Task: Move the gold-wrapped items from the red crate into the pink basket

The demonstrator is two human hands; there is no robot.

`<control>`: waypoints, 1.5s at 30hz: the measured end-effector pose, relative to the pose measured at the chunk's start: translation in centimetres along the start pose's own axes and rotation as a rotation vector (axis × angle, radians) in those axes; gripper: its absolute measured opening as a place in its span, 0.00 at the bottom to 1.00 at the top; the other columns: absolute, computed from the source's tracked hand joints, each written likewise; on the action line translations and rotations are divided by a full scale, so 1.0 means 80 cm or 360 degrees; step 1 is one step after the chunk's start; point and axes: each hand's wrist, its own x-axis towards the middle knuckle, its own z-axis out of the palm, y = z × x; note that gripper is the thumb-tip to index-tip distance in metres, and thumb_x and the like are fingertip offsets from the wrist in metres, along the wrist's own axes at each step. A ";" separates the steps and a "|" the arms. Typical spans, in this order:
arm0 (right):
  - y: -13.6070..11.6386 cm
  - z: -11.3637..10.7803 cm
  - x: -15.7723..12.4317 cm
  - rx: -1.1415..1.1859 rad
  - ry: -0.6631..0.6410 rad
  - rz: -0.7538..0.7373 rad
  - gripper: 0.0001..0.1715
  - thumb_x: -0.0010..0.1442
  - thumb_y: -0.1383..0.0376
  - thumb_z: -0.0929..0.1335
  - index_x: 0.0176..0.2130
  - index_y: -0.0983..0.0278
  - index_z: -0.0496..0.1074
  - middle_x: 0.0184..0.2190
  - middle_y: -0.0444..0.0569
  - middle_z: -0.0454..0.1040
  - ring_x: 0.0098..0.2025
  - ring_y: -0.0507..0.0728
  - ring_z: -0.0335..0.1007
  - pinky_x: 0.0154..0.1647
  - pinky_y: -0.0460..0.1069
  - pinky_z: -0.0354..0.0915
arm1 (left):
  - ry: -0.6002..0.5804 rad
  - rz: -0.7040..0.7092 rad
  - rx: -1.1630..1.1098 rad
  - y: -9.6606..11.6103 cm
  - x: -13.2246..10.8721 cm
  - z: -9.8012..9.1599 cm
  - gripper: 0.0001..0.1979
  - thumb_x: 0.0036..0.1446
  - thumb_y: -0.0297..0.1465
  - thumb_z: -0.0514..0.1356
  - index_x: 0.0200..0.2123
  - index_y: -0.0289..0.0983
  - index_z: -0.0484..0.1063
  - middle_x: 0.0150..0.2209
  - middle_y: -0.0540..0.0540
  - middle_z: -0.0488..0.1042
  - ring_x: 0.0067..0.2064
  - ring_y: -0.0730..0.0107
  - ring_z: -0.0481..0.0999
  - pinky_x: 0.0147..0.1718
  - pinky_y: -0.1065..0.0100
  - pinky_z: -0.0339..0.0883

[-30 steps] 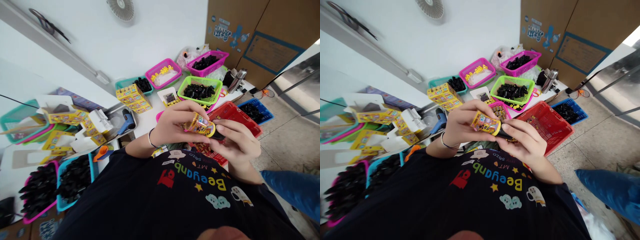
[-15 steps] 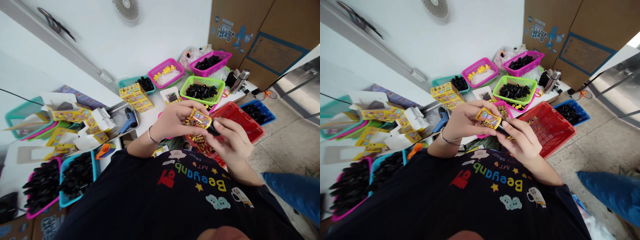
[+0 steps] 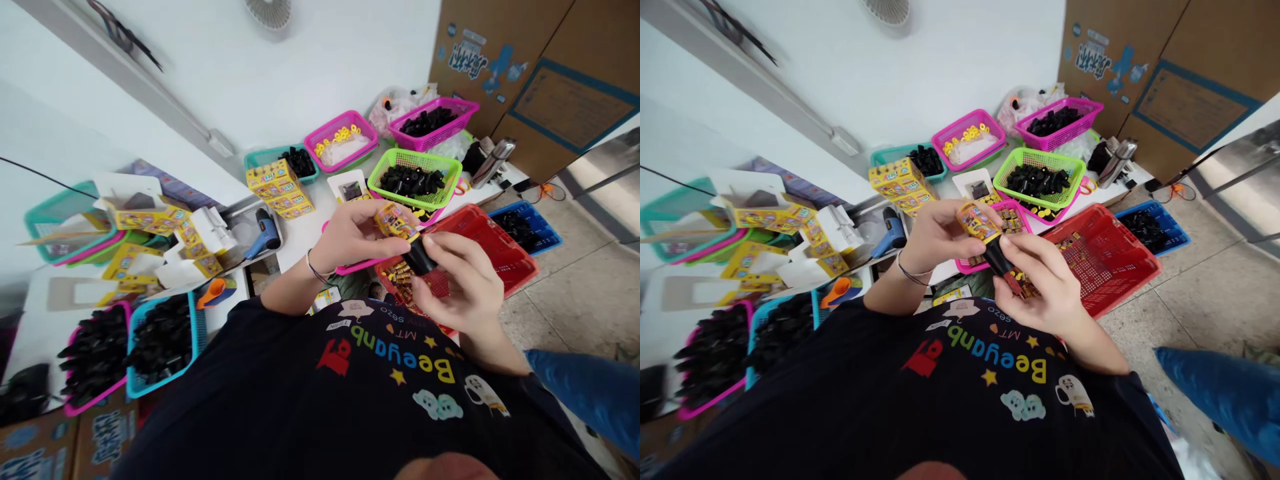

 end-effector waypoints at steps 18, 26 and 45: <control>0.006 0.028 -0.005 -0.0400 0.0511 -0.0042 0.40 0.64 0.78 0.72 0.71 0.59 0.71 0.44 0.51 0.74 0.42 0.54 0.76 0.39 0.48 0.77 | 0.0224 -0.0506 -0.0775 -0.021 -0.006 0.061 0.51 0.46 0.52 0.80 0.68 0.46 0.63 0.39 0.51 0.85 0.42 0.65 0.86 0.46 0.67 0.80; 0.011 0.032 -0.016 -0.0388 0.0640 0.0045 0.33 0.65 0.74 0.74 0.65 0.55 0.74 0.43 0.48 0.76 0.38 0.55 0.77 0.35 0.50 0.79 | 0.0333 -0.0294 -0.0626 -0.025 -0.005 0.068 0.47 0.50 0.48 0.79 0.67 0.46 0.63 0.38 0.50 0.85 0.49 0.61 0.86 0.50 0.64 0.79; -0.001 0.034 -0.011 -0.0487 0.0702 0.0168 0.31 0.72 0.64 0.70 0.71 0.54 0.70 0.42 0.51 0.73 0.42 0.57 0.74 0.40 0.52 0.80 | 0.0237 0.0451 0.0356 -0.057 -0.032 0.088 0.29 0.73 0.42 0.62 0.73 0.43 0.65 0.61 0.40 0.80 0.60 0.60 0.82 0.63 0.60 0.76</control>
